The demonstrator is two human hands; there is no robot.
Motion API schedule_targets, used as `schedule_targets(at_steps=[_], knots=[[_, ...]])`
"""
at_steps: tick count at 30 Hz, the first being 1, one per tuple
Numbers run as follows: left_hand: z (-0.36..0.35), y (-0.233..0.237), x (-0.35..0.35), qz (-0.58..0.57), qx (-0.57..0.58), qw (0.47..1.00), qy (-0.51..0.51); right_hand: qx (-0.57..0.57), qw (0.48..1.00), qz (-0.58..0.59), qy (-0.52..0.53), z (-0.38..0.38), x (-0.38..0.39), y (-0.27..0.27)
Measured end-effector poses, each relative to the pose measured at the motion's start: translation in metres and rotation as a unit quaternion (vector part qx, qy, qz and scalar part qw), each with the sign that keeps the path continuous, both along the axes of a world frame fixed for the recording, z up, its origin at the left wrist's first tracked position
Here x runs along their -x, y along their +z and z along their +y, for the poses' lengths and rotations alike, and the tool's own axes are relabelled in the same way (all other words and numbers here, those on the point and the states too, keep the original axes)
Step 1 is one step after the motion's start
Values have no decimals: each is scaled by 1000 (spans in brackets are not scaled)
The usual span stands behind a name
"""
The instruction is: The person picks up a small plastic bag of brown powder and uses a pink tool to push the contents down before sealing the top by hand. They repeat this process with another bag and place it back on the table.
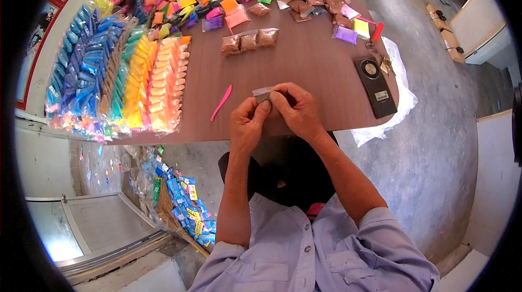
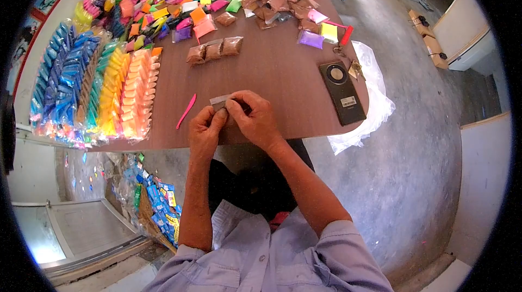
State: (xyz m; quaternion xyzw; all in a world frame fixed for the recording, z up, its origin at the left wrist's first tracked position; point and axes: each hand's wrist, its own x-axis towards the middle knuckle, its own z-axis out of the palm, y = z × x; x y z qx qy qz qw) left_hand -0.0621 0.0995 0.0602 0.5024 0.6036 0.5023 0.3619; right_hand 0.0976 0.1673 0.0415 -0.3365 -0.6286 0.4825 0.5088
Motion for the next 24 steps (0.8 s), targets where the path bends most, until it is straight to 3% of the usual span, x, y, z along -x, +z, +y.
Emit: schedule_targets(at_steps=[3,24], knots=[[3,4,-9,-1,-38,999,11,15,1000,4,13,1,-1,-3],[3,0,-8,-5,-9,1000,-10,43,999,17,-6,0,-2,1]])
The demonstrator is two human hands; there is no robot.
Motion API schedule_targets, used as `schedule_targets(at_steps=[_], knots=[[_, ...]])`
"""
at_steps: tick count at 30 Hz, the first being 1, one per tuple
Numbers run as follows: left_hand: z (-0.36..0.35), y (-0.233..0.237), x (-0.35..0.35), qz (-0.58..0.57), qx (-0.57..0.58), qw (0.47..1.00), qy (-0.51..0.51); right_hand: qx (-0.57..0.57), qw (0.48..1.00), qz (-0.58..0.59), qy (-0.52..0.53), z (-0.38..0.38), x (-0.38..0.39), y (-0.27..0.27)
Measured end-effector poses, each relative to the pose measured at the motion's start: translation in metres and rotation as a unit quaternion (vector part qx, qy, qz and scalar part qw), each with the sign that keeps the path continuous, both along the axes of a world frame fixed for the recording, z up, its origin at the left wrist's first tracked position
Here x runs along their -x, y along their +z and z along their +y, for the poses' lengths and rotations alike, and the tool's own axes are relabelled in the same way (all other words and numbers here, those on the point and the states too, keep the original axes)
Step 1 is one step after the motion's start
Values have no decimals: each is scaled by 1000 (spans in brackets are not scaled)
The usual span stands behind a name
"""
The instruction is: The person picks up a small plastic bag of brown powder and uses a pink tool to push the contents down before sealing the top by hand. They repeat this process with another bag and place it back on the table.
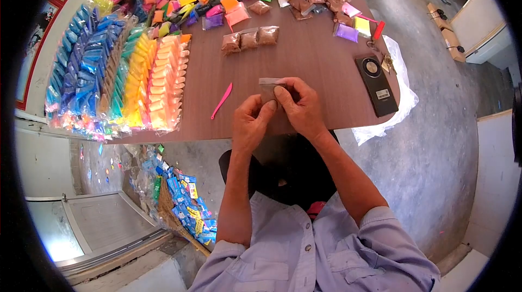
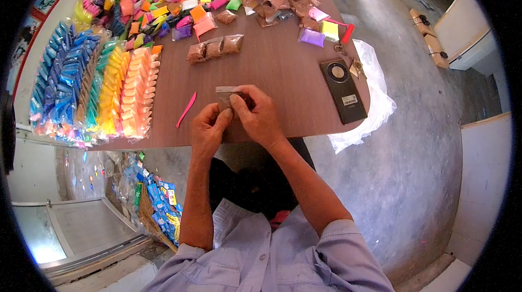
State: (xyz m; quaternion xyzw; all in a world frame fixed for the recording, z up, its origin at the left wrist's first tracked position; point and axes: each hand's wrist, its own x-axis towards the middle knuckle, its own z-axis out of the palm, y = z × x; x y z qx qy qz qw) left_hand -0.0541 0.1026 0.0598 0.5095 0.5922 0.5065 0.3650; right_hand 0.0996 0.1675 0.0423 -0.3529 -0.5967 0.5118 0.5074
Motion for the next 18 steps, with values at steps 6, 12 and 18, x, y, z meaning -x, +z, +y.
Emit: schedule_targets(at_steps=[6,12,18], knots=[[-2,0,5,-13,9,1000,18,-16,999,-38,17,-1,0,4],[-2,-3,3,-32,-10,999,28,7,1000,15,-3,1,2,-3],[-2,-12,9,-28,-30,999,20,-2,1000,-8,2,1,1,2]])
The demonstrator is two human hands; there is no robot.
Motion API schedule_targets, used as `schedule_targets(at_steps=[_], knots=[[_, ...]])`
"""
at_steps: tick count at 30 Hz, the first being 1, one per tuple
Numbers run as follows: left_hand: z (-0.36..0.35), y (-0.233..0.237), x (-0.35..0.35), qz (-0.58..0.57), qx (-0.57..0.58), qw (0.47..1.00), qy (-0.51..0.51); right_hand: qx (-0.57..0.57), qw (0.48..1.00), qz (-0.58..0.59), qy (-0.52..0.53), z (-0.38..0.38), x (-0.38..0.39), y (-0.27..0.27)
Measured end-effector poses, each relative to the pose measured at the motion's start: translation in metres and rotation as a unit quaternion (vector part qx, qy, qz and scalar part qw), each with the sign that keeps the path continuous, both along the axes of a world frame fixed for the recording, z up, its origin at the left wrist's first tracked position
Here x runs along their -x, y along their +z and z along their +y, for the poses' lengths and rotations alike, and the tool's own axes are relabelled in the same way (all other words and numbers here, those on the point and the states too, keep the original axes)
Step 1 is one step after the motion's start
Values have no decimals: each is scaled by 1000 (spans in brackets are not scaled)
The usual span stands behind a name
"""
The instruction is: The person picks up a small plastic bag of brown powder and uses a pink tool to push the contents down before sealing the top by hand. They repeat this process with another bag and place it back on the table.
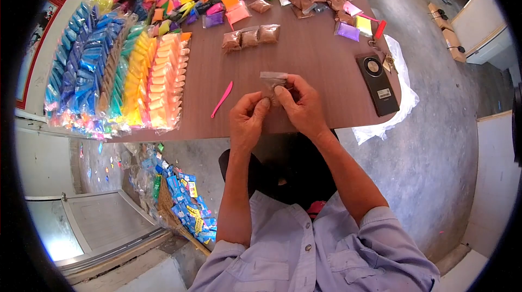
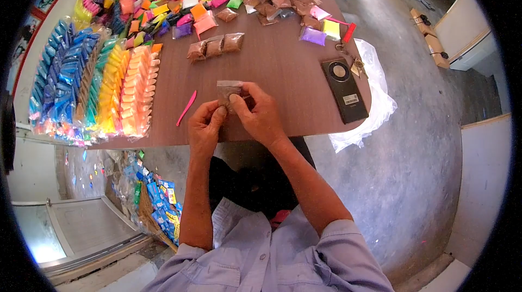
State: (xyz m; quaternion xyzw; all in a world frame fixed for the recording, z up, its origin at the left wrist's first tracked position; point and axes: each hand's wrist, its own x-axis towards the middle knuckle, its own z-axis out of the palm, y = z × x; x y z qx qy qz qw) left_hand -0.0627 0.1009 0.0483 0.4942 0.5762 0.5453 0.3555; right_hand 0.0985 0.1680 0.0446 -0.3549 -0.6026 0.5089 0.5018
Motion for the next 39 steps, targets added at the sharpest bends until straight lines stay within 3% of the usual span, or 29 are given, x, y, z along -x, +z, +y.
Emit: schedule_targets(at_steps=[6,11,16,21,30,37,39], knots=[[2,14,-12,-17,2,1000,24,13,999,41,15,1,-1,-6],[0,10,-4,6,25,1000,16,-18,999,-28,38,-1,-4,0],[0,4,1,14,13,1000,0,-5,998,-26,50,-1,-5,0],[2,13,-8,-54,-11,998,37,-25,998,-12,49,0,-4,-4],[1,1,-1,-60,-31,998,21,1,998,-18,61,-1,-4,-3],[1,4,-3,-42,-3,998,56,-44,997,-23,53,1,-5,-5],[2,1,-2,-92,-36,994,35,-57,997,-25,49,0,-3,-4]])
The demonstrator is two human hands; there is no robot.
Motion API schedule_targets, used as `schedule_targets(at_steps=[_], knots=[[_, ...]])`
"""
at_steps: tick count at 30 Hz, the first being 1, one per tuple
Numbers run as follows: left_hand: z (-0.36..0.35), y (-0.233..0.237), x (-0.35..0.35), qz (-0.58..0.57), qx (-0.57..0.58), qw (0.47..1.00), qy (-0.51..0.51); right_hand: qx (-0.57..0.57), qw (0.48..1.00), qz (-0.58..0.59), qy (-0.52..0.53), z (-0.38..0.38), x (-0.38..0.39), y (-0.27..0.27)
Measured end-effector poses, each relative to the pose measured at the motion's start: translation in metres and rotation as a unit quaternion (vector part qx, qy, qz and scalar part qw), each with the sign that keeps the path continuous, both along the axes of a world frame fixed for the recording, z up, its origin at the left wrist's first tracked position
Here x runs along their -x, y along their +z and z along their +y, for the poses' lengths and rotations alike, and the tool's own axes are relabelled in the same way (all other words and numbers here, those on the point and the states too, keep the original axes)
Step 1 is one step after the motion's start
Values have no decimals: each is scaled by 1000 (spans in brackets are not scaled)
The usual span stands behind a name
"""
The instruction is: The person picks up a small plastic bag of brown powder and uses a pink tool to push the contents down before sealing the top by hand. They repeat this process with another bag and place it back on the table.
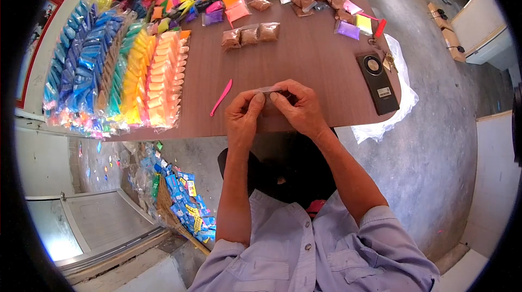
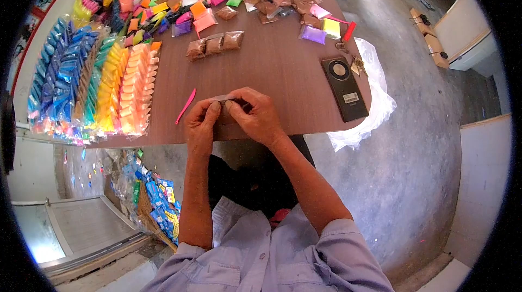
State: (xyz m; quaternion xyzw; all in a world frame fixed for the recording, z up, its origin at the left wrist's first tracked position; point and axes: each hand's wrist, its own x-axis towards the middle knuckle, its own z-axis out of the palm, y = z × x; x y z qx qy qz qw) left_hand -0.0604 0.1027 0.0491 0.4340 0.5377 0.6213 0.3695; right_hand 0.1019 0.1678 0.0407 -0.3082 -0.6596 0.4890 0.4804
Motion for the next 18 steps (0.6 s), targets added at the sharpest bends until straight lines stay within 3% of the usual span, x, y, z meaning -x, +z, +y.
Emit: schedule_targets(at_steps=[2,11,18], knots=[[-2,1,1,11,6,1000,4,70,997,30,10,-2,0,3],[1,6,-1,31,20,999,0,14,1000,-24,-14,-2,-1,9],[4,-2,-2,10,13,1000,10,29,999,16,-15,2,6,-2]])
